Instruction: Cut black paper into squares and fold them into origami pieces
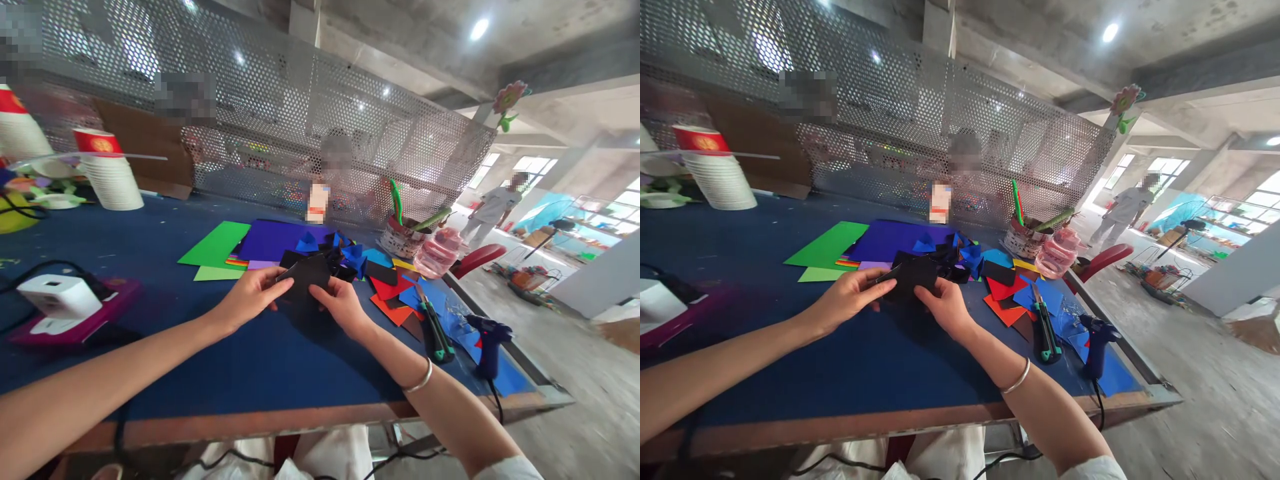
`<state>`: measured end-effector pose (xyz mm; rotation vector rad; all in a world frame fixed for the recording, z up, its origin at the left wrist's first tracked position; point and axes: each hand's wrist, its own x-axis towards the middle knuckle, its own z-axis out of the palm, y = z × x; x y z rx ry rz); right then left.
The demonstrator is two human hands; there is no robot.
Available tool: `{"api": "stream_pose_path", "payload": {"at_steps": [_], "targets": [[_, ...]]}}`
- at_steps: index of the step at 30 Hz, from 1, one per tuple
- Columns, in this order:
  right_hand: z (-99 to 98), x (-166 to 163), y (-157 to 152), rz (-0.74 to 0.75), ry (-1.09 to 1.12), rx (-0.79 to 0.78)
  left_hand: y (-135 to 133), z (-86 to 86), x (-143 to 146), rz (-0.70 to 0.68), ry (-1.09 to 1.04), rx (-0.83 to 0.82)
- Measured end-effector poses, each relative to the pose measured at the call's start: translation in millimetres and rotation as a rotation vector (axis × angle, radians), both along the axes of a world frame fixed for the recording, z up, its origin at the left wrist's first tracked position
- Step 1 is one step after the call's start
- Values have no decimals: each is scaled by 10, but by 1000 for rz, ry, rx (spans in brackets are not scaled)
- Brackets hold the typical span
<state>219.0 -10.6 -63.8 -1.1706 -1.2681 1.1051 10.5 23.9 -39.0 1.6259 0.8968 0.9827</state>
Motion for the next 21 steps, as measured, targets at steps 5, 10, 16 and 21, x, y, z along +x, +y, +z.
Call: {"api": "stream_pose_path", "payload": {"at_steps": [5,10,16,21], "targets": [[0,-24,-17,-21,10,-1,14,32,-22,28,-17,33],[37,-54,-73,-3,47,-10,35,23,-37,37,-12,34],[58,-42,-98,-4,123,-61,54,43,-49,2,14,16],[64,-39,-84,-37,182,-77,75,60,-57,-39,40,-24]]}}
